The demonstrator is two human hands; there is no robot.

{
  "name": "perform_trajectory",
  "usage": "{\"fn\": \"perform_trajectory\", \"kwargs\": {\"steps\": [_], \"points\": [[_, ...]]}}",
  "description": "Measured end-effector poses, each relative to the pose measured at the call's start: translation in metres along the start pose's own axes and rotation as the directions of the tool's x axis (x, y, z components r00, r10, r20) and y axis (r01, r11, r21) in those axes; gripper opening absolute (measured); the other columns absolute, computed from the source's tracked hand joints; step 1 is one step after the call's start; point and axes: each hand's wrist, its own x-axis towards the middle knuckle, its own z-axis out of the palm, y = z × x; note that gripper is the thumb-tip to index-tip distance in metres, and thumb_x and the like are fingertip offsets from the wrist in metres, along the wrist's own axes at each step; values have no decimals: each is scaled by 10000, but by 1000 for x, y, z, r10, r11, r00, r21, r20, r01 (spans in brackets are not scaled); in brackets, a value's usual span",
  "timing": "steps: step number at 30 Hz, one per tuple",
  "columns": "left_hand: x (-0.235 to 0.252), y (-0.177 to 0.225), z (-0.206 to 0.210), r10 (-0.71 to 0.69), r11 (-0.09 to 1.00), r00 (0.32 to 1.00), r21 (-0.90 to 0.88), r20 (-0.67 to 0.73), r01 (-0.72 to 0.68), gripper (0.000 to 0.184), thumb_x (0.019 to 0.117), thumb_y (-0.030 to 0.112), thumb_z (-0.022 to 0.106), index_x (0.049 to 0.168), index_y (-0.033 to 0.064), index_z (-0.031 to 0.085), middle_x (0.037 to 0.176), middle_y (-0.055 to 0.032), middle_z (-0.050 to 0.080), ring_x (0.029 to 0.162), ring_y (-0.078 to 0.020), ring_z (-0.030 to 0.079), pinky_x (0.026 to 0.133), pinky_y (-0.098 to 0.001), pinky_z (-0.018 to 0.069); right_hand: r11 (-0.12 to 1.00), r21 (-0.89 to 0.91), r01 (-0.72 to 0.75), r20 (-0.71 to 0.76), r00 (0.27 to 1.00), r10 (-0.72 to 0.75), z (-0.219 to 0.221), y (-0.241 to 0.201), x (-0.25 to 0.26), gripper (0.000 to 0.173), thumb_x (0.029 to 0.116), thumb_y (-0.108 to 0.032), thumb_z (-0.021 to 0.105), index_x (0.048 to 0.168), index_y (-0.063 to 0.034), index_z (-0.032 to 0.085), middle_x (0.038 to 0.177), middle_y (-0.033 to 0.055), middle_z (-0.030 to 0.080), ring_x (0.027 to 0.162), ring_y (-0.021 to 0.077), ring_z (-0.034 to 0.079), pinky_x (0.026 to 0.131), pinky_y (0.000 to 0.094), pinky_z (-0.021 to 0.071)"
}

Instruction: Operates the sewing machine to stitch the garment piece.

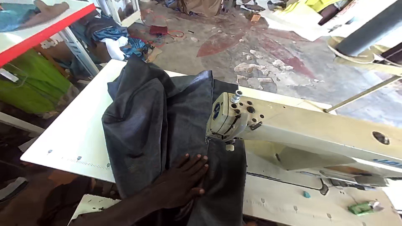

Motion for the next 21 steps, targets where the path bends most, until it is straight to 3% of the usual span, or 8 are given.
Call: {"fn": "perform_trajectory", "kwargs": {"steps": [2,4,7,10,13,18,20,21], "points": [[-2,-8,-4,12,998,1000,-60,2,-12,816,1041,663,146,1649,121,196,1733,-57,96,1601,-234,31,1274,-574,-1,990,106,89,-106,991,-78,12,0,13,490,973,-644,491,1171,-273,743,1084,-63,778,1043,46,718,947,307,587],[-4,-4,-9,-9,996,1000,-84,28,11,857,1023,701,153,1652,120,179,1734,-63,88,1601,-249,19,1270,-576,-10,984,-25,178,-320,931,-177,30,0,23,384,1094,-481,338,1272,-228,566,1087,-122,754,1043,-12,700,940,255,590],[1,6,-10,-23,999,999,-45,23,24,894,1006,729,145,1646,107,204,1729,-73,115,1600,-255,33,1264,-594,-16,985,-71,159,-359,917,-174,50,1,34,413,1064,-465,460,1342,-161,475,1096,-122,737,1043,-23,690,940,243,587],[3,21,-7,-55,998,997,20,46,54,961,987,756,149,1637,48,187,1721,-133,121,1598,-287,50,1253,-625,-12,998,-30,-54,-454,890,35,59,11,35,212,1014,-115,520,1191,-4,554,894,62,736,826,107,727,796,313,624],[3,31,6,-98,992,995,75,3,97,1011,973,770,219,1621,-5,190,1708,-193,126,1591,-343,73,1258,-612,37,992,-50,-117,-530,845,73,49,14,26,139,976,30,489,1068,14,591,810,84,722,749,127,721,743,316,625],[-3,39,38,-120,986,983,95,-138,134,982,978,770,193,1632,38,200,1714,-172,113,1590,-343,81,1265,-605,79,935,-351,-55,-465,877,-123,-6,1,0,278,886,129,532,1121,-2,603,910,9,745,829,80,721,788,298,619],[-4,41,39,-129,987,982,77,-135,140,979,976,772,196,1634,47,198,1714,-179,102,1591,-345,71,1261,-617,72,810,-578,99,-342,872,-350,-28,-13,-3,415,875,109,555,1284,49,524,1126,14,710,958,65,693,802,287,601],[-3,43,36,-143,987,983,60,-119,150,961,986,758,194,1633,47,203,1714,-181,104,1590,-346,73,1258,-620,72,684,-705,186,-238,847,-475,-34,-22,0,471,906,58,563,1363,101,456,1279,58,648,1079,65,664,857,274,592]]}}
